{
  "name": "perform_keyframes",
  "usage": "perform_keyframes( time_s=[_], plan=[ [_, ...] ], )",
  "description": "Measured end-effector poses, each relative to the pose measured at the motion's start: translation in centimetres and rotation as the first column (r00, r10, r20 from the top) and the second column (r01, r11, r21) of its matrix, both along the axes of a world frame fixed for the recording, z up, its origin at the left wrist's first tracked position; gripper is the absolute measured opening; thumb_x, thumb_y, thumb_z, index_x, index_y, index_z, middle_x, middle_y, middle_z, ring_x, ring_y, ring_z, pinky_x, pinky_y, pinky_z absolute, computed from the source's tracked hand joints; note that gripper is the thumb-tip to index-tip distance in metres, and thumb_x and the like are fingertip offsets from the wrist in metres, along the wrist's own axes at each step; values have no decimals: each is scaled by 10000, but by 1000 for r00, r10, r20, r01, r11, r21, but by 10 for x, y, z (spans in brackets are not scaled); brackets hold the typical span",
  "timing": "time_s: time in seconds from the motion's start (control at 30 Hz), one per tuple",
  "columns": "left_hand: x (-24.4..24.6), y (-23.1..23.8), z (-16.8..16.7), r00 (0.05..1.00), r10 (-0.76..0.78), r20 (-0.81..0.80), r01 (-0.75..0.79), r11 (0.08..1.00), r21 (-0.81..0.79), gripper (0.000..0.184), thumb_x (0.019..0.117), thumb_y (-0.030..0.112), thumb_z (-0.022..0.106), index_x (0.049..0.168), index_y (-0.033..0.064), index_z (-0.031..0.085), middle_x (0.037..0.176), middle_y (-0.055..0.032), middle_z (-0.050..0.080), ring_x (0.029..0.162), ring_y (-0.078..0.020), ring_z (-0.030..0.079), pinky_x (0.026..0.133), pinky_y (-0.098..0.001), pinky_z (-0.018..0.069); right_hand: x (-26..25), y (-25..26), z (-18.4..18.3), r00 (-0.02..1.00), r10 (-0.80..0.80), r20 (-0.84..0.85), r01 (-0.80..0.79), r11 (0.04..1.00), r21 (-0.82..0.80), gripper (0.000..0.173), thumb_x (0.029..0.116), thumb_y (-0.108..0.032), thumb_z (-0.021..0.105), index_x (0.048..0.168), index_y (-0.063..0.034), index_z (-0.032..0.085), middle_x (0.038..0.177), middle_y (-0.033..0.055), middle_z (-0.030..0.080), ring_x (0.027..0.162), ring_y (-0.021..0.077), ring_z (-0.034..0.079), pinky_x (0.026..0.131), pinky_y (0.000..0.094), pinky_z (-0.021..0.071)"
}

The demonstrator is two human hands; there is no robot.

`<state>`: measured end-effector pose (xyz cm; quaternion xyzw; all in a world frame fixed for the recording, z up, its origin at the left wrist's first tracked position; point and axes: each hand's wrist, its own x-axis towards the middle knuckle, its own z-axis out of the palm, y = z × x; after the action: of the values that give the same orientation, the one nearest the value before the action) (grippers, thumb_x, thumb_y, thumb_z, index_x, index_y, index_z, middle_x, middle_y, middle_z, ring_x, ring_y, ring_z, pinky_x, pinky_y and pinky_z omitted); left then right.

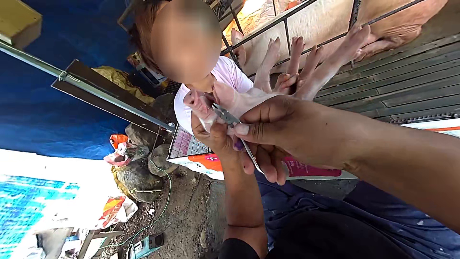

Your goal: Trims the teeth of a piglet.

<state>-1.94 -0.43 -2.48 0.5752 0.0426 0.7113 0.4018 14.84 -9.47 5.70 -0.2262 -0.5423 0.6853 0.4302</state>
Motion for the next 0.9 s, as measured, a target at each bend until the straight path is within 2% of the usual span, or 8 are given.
perform_keyframes(
  time_s=[0.13,0.23,0.3,0.37,0.47,0.53,0.7,0.9],
  plan=[
    [8,-2,7,999,-31,17,32,999,-7,212,940,236,743,1099,167,622,658,-18,648,562,-93,666,463,-236,542,0,3,-6,1000,0,-31,-1,1000,-11,316,1106,-234,446,1017,12,625,673,111,671,476,107,643,416,215,543],
    [14,-4,18,999,27,36,-27,1000,13,385,829,261,849,1137,145,649,910,-8,690,776,-81,678,636,-245,586,5,3,-5,1000,2,-18,-2,1000,17,318,1102,-217,453,995,19,638,673,111,670,481,113,647,417,222,552],
    [17,-6,25,998,21,55,-22,1000,19,446,790,277,882,1151,146,655,974,-15,707,834,-95,698,682,-264,605,9,4,-6,1000,6,-9,-5,999,41,320,1102,-201,452,972,25,637,669,119,666,481,123,650,415,233,557],
    [16,-5,29,997,23,67,-27,998,49,432,774,256,893,1129,138,677,970,-24,726,843,-117,715,704,-295,619,12,6,-7,1000,11,17,-12,998,66,323,1099,-196,457,961,25,649,667,118,668,477,119,644,413,227,552],
    [12,-2,24,997,33,66,-36,998,46,419,787,281,884,1106,139,653,908,-27,708,782,-115,705,650,-288,610,14,12,-9,998,46,34,-49,994,100,324,1102,-192,454,959,20,653,667,109,669,464,107,629,401,224,541],
    [11,-1,23,997,24,75,-28,998,49,422,791,276,881,1116,123,660,942,-33,709,833,-115,701,701,-288,608,14,16,-11,996,78,39,-82,990,114,325,1104,-190,449,965,19,655,671,110,675,463,112,634,400,228,543],
    [12,-1,23,994,0,113,-7,998,56,380,788,225,875,1088,103,674,920,-26,721,816,-96,707,701,-268,606,13,17,-10,994,81,76,-90,989,119,321,1096,-205,475,951,17,657,652,104,664,446,107,616,393,221,531],
    [13,-3,34,997,-16,81,7,995,103,434,755,226,895,1100,67,683,958,-17,736,883,-69,705,781,-241,596,16,23,-5,986,75,146,-95,985,141,307,1090,-222,484,980,0,666,675,96,676,461,108,626,402,222,534]
  ],
)
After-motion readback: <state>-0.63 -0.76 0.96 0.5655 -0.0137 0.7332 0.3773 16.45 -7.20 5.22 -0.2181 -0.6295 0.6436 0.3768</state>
